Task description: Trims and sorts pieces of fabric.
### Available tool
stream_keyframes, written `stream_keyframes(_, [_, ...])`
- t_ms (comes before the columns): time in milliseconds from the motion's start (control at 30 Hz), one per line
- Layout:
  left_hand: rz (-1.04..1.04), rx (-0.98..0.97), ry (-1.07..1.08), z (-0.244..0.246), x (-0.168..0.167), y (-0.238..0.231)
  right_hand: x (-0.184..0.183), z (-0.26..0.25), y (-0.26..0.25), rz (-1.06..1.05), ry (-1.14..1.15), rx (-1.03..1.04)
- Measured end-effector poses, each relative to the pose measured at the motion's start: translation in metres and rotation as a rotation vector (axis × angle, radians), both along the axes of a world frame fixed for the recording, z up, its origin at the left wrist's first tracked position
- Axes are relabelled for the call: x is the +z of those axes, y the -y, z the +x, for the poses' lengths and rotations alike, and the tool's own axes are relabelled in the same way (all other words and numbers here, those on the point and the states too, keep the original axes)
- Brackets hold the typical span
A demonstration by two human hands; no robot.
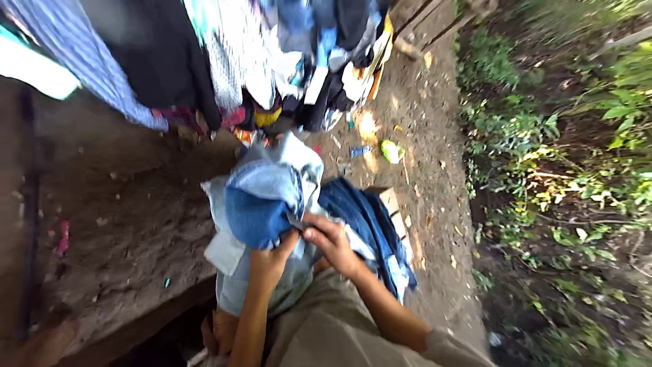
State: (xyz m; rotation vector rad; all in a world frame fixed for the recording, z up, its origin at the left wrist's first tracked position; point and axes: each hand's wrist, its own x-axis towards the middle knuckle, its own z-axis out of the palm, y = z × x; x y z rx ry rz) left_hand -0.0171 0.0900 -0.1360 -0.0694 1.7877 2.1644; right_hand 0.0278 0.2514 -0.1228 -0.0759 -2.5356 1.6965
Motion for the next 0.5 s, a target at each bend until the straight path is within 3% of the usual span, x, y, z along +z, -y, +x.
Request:
stream_keyframes(133, [-0.024,-0.002,-0.012,-0.007,-0.002,0.003,0.021,-0.011,0.0,-0.648,0.413,-0.041])
stream_keyframes(267, [0.014,0.064,0.027,-0.012,-0.001,-0.001,0.023,-0.025,-0.01,-1.022,0.686,0.051])
stream_keyframes(333, [0.093,0.151,0.004,-0.006,0.008,-0.012,0.035,-0.029,-0.004,-1.012,0.68,0.017])
stream_keyframes(433, [0.057,0.154,-0.044,0.001,0.013,-0.019,0.052,-0.028,0.004,-0.706,0.559,-0.014])
stream_keyframes(500, [0.023,0.141,-0.005,-0.001,0.012,-0.015,0.048,-0.025,0.0,-0.493,0.363,0.006])
